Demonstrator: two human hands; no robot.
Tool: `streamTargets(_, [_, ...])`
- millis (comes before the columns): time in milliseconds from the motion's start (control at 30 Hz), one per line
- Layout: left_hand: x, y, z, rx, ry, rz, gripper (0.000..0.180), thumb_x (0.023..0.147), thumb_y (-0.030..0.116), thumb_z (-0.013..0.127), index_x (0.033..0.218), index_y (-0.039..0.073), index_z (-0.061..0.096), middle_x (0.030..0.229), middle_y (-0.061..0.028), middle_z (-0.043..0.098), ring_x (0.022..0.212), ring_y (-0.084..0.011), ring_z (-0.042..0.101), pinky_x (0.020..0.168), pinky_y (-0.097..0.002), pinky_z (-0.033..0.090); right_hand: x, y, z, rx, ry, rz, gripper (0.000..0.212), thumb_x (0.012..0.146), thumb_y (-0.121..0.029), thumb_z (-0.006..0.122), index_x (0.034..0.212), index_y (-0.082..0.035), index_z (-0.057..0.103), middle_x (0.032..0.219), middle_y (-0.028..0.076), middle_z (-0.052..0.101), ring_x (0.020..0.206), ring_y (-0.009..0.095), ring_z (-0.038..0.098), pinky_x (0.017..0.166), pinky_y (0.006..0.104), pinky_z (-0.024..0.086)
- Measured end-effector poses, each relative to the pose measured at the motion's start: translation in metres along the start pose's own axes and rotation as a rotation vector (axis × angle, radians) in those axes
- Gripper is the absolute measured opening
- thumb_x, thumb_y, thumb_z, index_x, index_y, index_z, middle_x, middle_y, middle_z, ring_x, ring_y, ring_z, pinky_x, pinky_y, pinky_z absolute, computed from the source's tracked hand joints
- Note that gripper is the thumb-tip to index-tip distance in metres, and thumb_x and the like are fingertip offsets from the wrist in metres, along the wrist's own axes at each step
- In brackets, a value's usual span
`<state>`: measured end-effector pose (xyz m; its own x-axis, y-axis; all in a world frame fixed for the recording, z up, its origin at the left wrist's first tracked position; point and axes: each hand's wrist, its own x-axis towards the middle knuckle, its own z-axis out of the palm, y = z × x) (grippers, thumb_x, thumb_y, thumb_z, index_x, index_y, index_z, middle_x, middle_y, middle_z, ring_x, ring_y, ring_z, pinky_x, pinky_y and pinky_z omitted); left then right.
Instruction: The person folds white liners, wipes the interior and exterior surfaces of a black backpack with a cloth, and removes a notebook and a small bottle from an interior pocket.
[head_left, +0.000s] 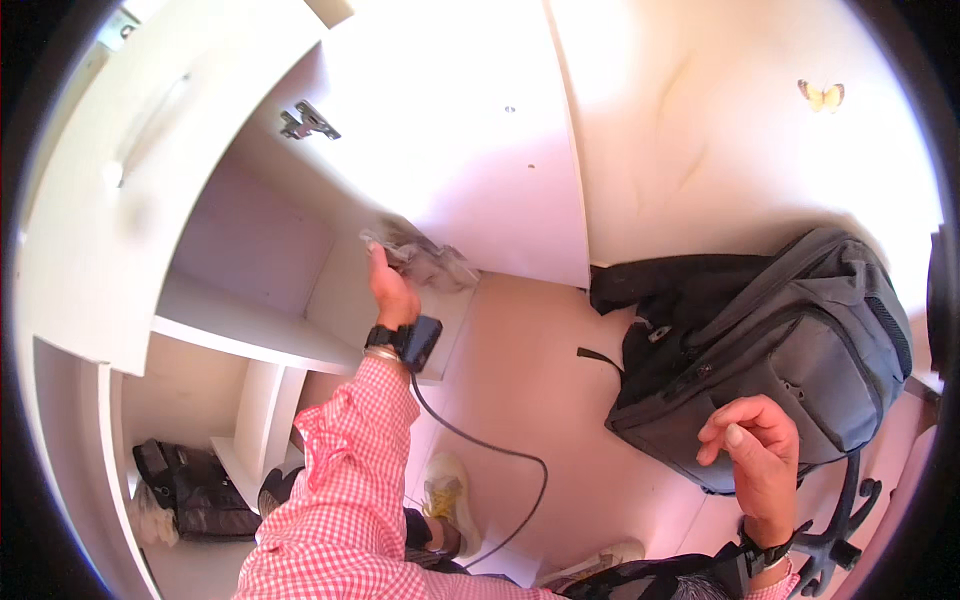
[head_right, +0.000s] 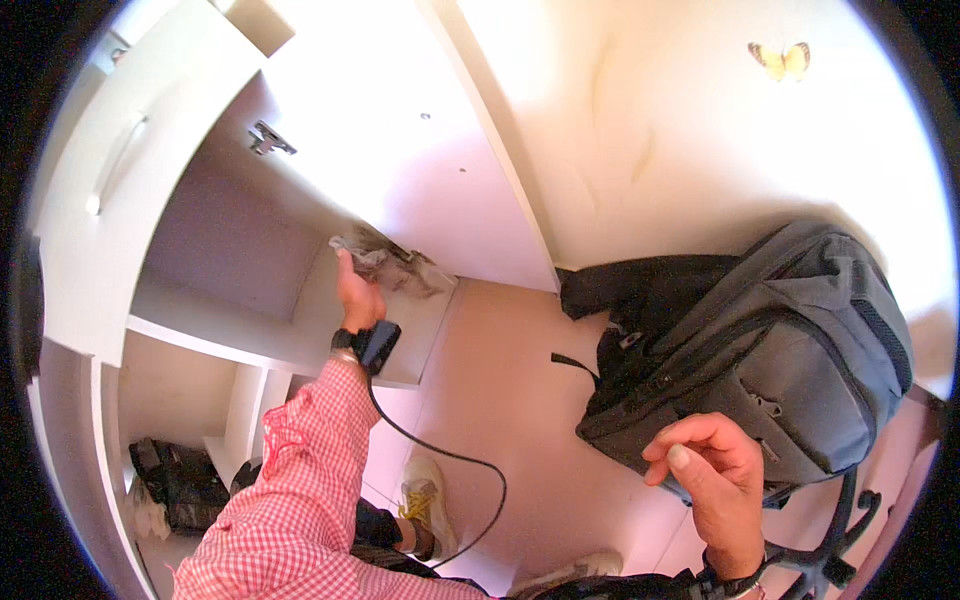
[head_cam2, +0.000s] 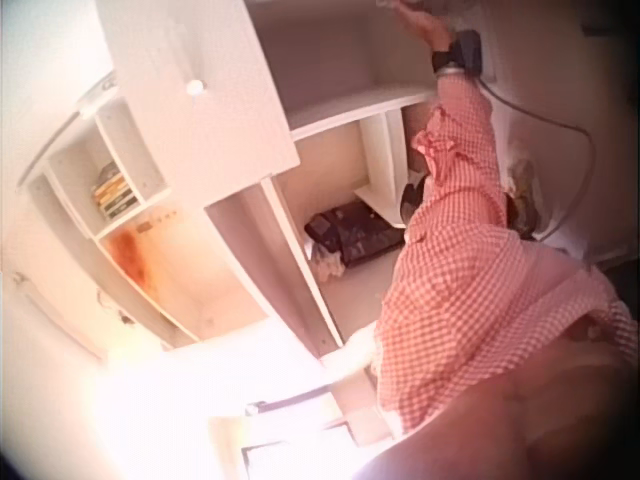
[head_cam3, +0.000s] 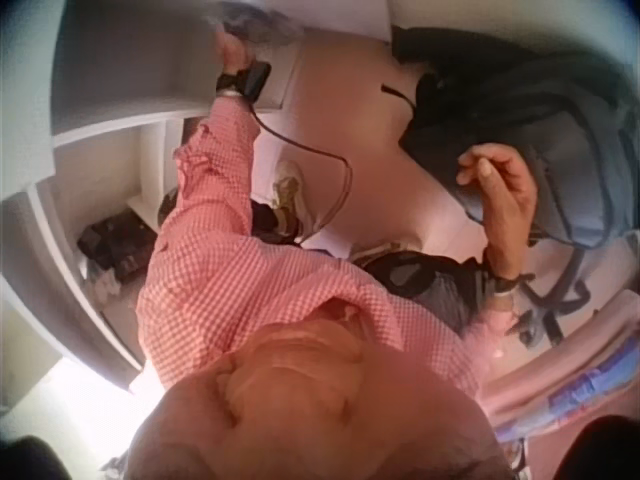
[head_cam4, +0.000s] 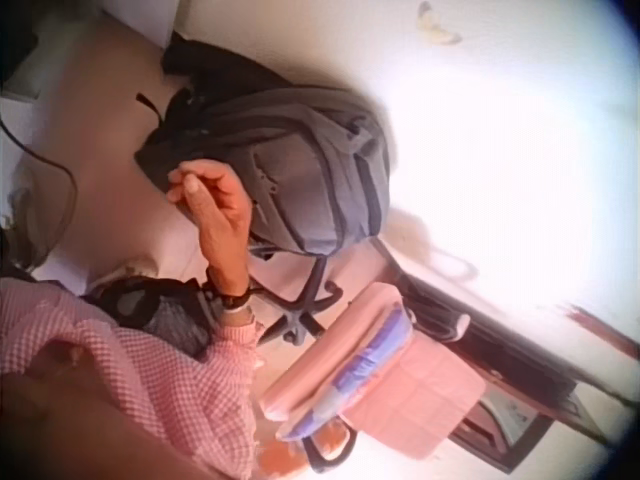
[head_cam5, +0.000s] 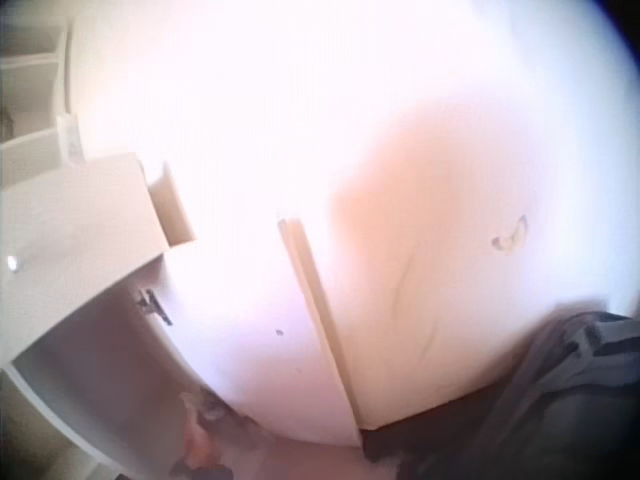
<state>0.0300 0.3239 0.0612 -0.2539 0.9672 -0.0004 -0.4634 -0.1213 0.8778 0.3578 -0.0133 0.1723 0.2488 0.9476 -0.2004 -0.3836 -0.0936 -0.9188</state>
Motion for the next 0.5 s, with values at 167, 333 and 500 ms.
streamTargets(167, [-0.029, 0.030, 0.056, 0.105, -0.104, 0.225, 0.038, 0.096, 0.026, 0.042, 0.118, -0.002, 0.050, 0.111, -0.0082, 0.056, 0.099, -0.0192, 0.054, 0.089, -0.0317, 0.042, 0.004, -0.001, 0.001, 0.014, -0.048, -0.036, 0.011, 0.087, -0.006, 0.056, 0.095, 0.002, 0.057, 0.089, 0.013, 0.063, 0.072, 0.017, 0.060, 0.069, 0.0287, 0.049])
streamTargets(333, [-0.005, -0.010, -0.002, 0.138, -0.017, 0.099, 0.038, 0.095, 0.028, 0.042, 0.120, 0.000, 0.050, 0.115, -0.0097, 0.055, 0.103, -0.0215, 0.054, 0.091, -0.0350, 0.043, 0.000, 0.000, -0.012, 0.020, -0.074, -0.012, 0.013, 0.087, -0.008, 0.057, 0.096, 0.002, 0.057, 0.088, 0.013, 0.064, 0.072, 0.017, 0.061, 0.068, 0.0283, 0.049])
streamTargets(500, [-0.005, -0.048, -0.039, -0.088, 0.135, -0.167, 0.050, 0.097, 0.040, 0.031, 0.126, 0.002, 0.046, 0.129, -0.0135, 0.049, 0.116, -0.0322, 0.048, 0.099, -0.0479, 0.037, 0.000, 0.009, -0.023, 0.065, 0.029, -0.022, 0.014, 0.087, -0.008, 0.058, 0.096, 0.002, 0.057, 0.088, 0.013, 0.064, 0.071, 0.017, 0.060, 0.067, 0.0283, 0.049])
